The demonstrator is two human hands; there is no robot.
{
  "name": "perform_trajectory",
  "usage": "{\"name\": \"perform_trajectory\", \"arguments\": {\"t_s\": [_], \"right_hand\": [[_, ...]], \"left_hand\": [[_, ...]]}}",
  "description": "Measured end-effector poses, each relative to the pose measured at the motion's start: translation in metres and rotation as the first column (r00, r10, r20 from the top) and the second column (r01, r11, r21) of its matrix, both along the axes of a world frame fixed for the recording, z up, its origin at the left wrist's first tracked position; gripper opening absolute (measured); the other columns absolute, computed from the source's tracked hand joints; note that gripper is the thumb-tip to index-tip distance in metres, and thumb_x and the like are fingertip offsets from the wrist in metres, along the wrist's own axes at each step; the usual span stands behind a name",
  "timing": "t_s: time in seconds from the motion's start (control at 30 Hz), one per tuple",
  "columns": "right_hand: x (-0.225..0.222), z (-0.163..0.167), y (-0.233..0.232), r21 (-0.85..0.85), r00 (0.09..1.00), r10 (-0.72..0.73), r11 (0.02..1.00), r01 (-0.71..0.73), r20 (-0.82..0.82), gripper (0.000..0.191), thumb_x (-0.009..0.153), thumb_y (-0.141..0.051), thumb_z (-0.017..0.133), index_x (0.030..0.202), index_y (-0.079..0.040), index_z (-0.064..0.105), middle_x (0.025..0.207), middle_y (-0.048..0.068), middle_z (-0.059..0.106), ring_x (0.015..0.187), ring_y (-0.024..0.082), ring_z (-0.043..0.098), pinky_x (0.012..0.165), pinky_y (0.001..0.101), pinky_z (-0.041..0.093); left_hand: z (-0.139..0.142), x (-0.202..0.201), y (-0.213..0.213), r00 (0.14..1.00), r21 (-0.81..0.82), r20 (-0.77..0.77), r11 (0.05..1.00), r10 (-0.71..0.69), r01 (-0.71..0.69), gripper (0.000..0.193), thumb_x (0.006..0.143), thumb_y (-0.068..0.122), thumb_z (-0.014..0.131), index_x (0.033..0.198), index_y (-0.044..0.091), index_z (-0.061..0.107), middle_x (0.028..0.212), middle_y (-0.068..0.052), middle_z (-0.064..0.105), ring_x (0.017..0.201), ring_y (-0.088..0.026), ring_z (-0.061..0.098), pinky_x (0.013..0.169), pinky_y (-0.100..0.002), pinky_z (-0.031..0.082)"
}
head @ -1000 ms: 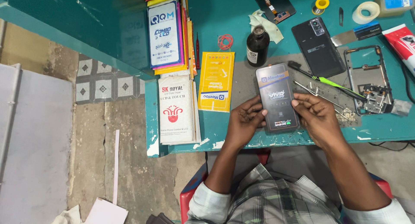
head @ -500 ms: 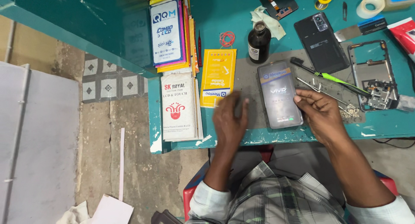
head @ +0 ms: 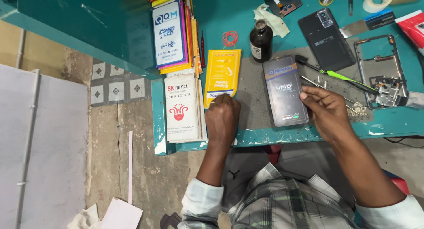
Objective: The person pries open the back of a smartphone using a metal blade tool, removes the old battery from the phone body, peels adhesive backing from a new replacement battery, seats the new battery into the phone, and presses the back cover into place while holding the phone.
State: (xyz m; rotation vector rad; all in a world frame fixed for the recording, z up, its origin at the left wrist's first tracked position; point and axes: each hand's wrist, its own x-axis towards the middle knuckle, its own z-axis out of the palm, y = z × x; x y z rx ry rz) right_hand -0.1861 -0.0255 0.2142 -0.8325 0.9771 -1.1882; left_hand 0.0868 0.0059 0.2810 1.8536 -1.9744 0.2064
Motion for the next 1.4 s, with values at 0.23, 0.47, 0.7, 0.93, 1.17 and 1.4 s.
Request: {"name": "perform_trajectory", "arguments": {"t_s": [0.23,0.47,0.7,0.93,1.17,1.4], "right_hand": [[-0.008,0.017,0.009,0.014,0.996,-0.081,0.997,0.081,0.033,0.026,0.101,-0.002,0.064,0.126,0.006,0.065,0.111,0.014,0.073,0.099,0.015,0.072,0.089,0.027,0.061],[-0.024,0.024,0.014,0.033,0.993,-0.119,0.992,0.119,0.015,0.025,0.103,-0.002,0.064,0.127,0.008,0.064,0.109,0.014,0.073,0.093,0.013,0.072,0.081,0.0259,0.061],[-0.021,0.01,0.019,-0.021,0.998,-0.063,0.998,0.063,0.001,0.027,0.101,0.001,0.067,0.127,0.009,0.065,0.111,0.012,0.072,0.099,0.012,0.068,0.088,0.0239,0.056],[-0.014,0.013,0.02,-0.016,0.985,-0.04,0.999,0.038,-0.165,0.025,0.1,0.001,0.067,0.124,0.007,0.068,0.109,0.014,0.073,0.098,0.013,0.068,0.088,0.0255,0.057],[-0.004,0.017,0.016,-0.038,0.976,-0.008,0.999,0.0,-0.216,0.026,0.098,-0.001,0.067,0.123,0.006,0.068,0.11,0.013,0.074,0.099,0.013,0.069,0.089,0.0258,0.058],[0.006,0.011,0.018,-0.011,0.947,-0.028,1.0,0.026,-0.32,0.027,0.099,-0.004,0.068,0.123,0.006,0.068,0.109,0.013,0.075,0.094,0.011,0.069,0.084,0.0221,0.057]], "left_hand": [[0.027,-0.04,0.023,0.958,-0.085,-0.27,0.994,-0.094,0.074,0.012,0.084,0.007,0.073,0.077,-0.002,0.069,0.077,-0.02,0.069,0.06,-0.03,0.065,0.053,-0.042,0.054],[0.022,-0.065,0.017,0.92,-0.046,-0.381,0.996,-0.089,0.077,0.029,0.084,0.021,0.082,0.097,-0.003,0.07,0.12,-0.03,0.058,0.118,-0.045,0.056,0.097,-0.055,0.047],[0.0,-0.038,0.03,0.882,0.079,-0.469,0.994,-0.031,0.077,0.053,0.088,0.02,0.078,0.133,-0.003,0.063,0.149,-0.036,0.041,0.139,-0.053,0.043,0.113,-0.056,0.042],[-0.012,-0.061,0.034,0.925,0.078,-0.343,0.976,-0.164,0.202,0.055,0.089,0.022,0.081,0.135,-0.003,0.064,0.151,-0.034,0.042,0.145,-0.052,0.039,0.119,-0.063,0.031],[-0.005,-0.056,0.032,0.761,0.231,-0.616,0.877,-0.202,0.42,0.112,0.073,0.026,0.087,0.158,-0.009,0.023,0.162,-0.037,0.028,0.152,-0.05,0.029,0.122,-0.057,0.029],[-0.01,-0.045,0.027,0.773,0.23,-0.574,0.852,-0.271,0.47,0.125,0.065,0.031,0.094,0.158,-0.006,0.019,0.164,-0.029,0.032,0.152,-0.043,0.036,0.126,-0.057,0.023]]}}
